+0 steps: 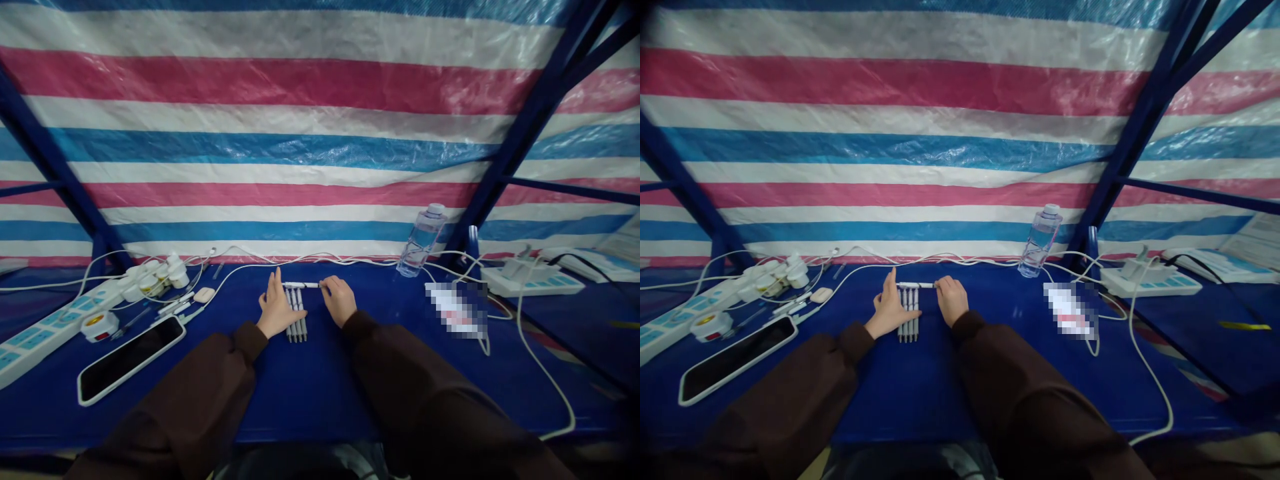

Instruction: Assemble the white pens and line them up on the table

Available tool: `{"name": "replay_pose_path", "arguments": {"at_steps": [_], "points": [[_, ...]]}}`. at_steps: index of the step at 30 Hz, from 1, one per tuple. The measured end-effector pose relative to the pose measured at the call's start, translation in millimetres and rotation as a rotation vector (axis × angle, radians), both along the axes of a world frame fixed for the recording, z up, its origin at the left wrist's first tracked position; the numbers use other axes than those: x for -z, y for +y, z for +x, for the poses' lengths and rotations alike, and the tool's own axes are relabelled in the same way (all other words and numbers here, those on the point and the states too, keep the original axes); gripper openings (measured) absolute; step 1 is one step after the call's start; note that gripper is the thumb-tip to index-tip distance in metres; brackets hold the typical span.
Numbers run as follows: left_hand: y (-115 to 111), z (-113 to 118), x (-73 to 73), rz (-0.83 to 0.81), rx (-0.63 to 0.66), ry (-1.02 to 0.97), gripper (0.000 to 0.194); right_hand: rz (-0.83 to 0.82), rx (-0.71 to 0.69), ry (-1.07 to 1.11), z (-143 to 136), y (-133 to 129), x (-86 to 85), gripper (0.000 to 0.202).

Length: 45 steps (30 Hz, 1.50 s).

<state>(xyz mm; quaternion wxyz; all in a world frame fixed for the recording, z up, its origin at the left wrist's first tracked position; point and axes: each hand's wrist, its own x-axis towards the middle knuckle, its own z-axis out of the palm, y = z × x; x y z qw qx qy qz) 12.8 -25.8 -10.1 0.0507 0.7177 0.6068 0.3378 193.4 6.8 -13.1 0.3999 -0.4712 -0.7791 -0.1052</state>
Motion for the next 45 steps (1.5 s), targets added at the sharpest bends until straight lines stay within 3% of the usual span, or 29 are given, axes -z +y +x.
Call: {"name": "replay_pose_path", "arguments": {"at_steps": [8,12,16,19,23,25,29,33,37,45], "points": [[34.0,-37.3,18.9,-0.195,0.228,-0.185,0.110,-0.028,0.020,0.003,2.0,0.8,0.4,0.016],[38.5,-47.9,15.6,-0.189,0.241,-0.171,0.100,-0.035,0.005,0.004,3.1,-0.3,-1.0,0.016],[24.4,-41.8,-7.1,0.001,0.180,0.027,0.095,-0.069,0.017,-0.009,2.9,-1.5,-2.6,0.015],[10.8,-29.9,-22.7,0.208,0.274,0.160,0.072,-0.074,0.008,-0.027,2.2,-2.4,-3.0,0.016],[5.8,-20.5,-23.5,0.260,0.381,0.193,0.031,-0.080,-0.014,-0.063,0.6,-3.8,-3.5,0.015],[7.8,-20.6,-19.9,0.268,0.397,0.161,0.026,-0.094,-0.014,-0.081,-0.8,-4.6,-4.7,0.014],[10.1,-23.9,-18.4,0.336,0.354,0.140,0.027,-0.129,-0.050,-0.117,-5.1,-8.1,-10.3,0.012],[7.0,-24.4,-23.5,0.360,0.239,0.229,0.025,-0.092,-0.138,-0.217,-8.6,-12.6,-16.2,0.029],[4.0,-21.8,-27.0,0.289,0.174,0.279,0.025,-0.120,-0.138,-0.342,-8.3,-12.7,-16.5,0.038],[2.9,-17.1,-26.0,0.174,0.140,0.234,0.029,-0.065,-0.160,-0.244,-5.4,-11.8,-18.7,0.021]]}}
